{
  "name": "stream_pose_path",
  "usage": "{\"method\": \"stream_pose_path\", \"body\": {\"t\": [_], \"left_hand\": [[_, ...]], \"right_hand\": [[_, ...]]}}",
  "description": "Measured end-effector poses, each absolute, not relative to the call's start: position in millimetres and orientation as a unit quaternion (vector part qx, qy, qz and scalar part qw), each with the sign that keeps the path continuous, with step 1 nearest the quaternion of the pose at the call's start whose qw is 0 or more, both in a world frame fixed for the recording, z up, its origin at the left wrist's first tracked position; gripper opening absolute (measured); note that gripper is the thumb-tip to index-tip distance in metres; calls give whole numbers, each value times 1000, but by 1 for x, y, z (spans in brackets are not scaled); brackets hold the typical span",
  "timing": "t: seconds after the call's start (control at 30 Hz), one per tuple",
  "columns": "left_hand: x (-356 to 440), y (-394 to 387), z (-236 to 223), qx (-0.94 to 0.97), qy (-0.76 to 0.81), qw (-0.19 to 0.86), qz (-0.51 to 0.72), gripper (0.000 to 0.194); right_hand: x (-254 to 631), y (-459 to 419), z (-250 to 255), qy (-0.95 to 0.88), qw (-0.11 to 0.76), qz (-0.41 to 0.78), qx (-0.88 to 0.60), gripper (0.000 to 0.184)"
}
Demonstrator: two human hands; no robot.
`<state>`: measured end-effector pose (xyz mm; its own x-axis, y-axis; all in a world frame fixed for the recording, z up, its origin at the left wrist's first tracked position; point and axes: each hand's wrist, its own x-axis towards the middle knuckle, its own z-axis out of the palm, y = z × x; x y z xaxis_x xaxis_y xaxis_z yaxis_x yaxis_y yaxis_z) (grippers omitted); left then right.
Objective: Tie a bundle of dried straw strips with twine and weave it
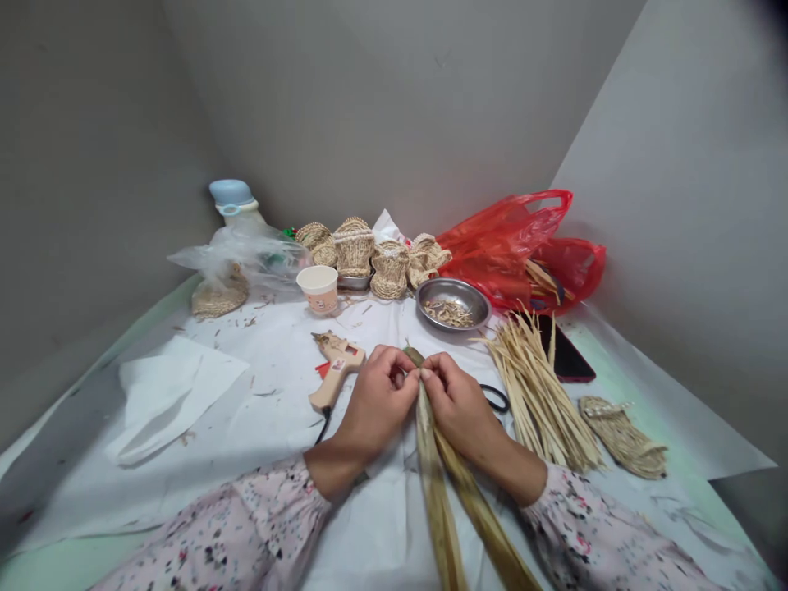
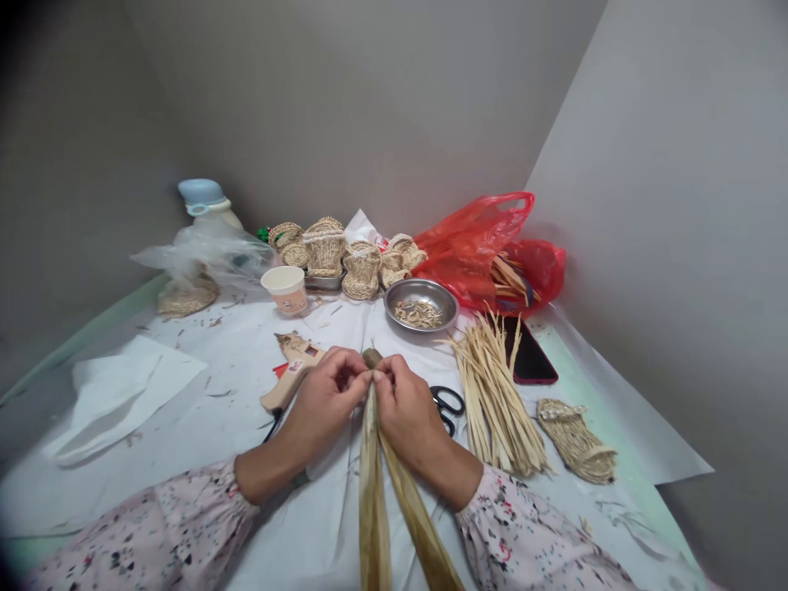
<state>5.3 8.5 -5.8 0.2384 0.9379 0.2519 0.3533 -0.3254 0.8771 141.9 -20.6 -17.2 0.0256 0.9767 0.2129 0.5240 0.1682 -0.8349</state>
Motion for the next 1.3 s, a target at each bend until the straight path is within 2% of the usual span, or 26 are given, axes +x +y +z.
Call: {"method": "stream_pose_path", "body": {"t": [0.17, 0.4, 0.67, 0.93, 1.13, 1.3], "left_hand": [[7, 3, -7, 700, 439, 396, 401, 5], [2, 6, -9, 701, 452, 420, 358, 7], [-1, 9, -6, 686, 493, 401, 354, 9], [-3, 15, -17, 638, 455, 496, 373, 13], [-6, 20, -19, 633, 424, 541, 357, 13], [-5, 20, -16, 630, 424, 550, 347, 12]], "right_hand": [[142, -22, -19, -645, 405, 254, -596, 12], [145, -21, -20, -606, 439, 289, -597, 13], [141, -26, -18, -572, 440, 403, -563, 15], [141, -25, -18, -572, 441, 412, -555, 17], [142, -24, -22, -605, 434, 388, -544, 17], [145, -23, -21, -667, 424, 280, -546, 14]]}}
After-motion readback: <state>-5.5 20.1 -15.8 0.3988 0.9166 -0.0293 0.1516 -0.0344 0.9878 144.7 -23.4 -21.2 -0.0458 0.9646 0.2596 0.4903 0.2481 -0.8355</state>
